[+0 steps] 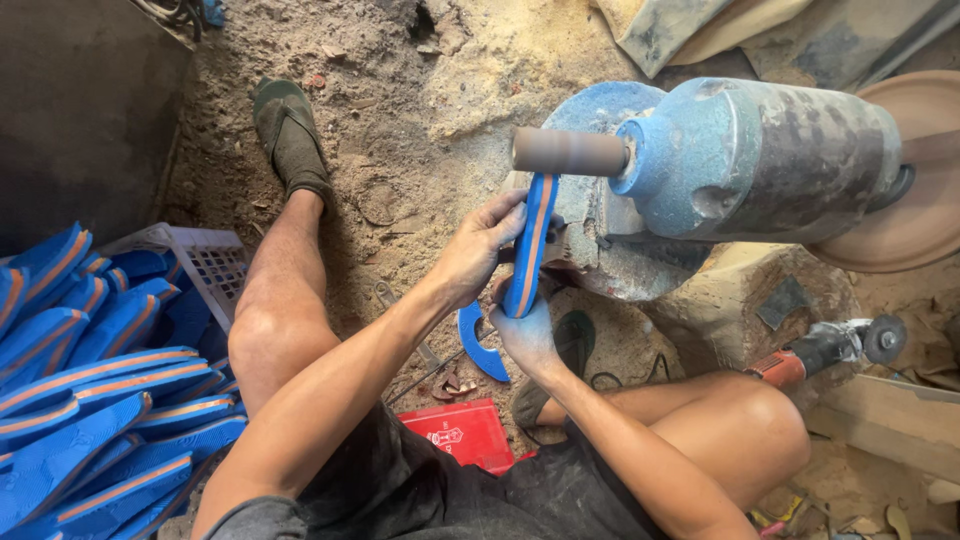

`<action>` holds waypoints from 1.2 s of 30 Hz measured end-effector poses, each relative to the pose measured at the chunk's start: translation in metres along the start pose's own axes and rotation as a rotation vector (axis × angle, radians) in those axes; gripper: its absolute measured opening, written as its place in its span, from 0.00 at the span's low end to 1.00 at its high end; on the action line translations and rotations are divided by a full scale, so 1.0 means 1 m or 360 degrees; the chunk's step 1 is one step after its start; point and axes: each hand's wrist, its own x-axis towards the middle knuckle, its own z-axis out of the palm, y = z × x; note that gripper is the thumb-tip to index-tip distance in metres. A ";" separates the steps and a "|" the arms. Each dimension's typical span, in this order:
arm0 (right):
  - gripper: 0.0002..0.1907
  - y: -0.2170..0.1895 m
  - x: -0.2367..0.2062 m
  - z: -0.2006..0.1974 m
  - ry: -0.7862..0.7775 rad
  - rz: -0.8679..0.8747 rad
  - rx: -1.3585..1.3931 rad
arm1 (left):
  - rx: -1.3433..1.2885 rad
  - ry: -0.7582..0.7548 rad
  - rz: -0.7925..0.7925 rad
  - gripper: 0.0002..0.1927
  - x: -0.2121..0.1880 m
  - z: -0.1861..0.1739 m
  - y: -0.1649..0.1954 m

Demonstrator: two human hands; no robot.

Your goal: The person sits on the ground and uses a bench grinder to smooth the edges of blue flip-flop soles. They pick up soles from a nearby crate, press them against the rotating grinding wheel, and move them along the wheel to shape the edges.

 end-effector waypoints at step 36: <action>0.06 -0.082 0.064 -0.024 -0.0088 0.0188 0.0299 | -0.0639 0.0095 0.0319 0.15 0.102 -0.009 0.017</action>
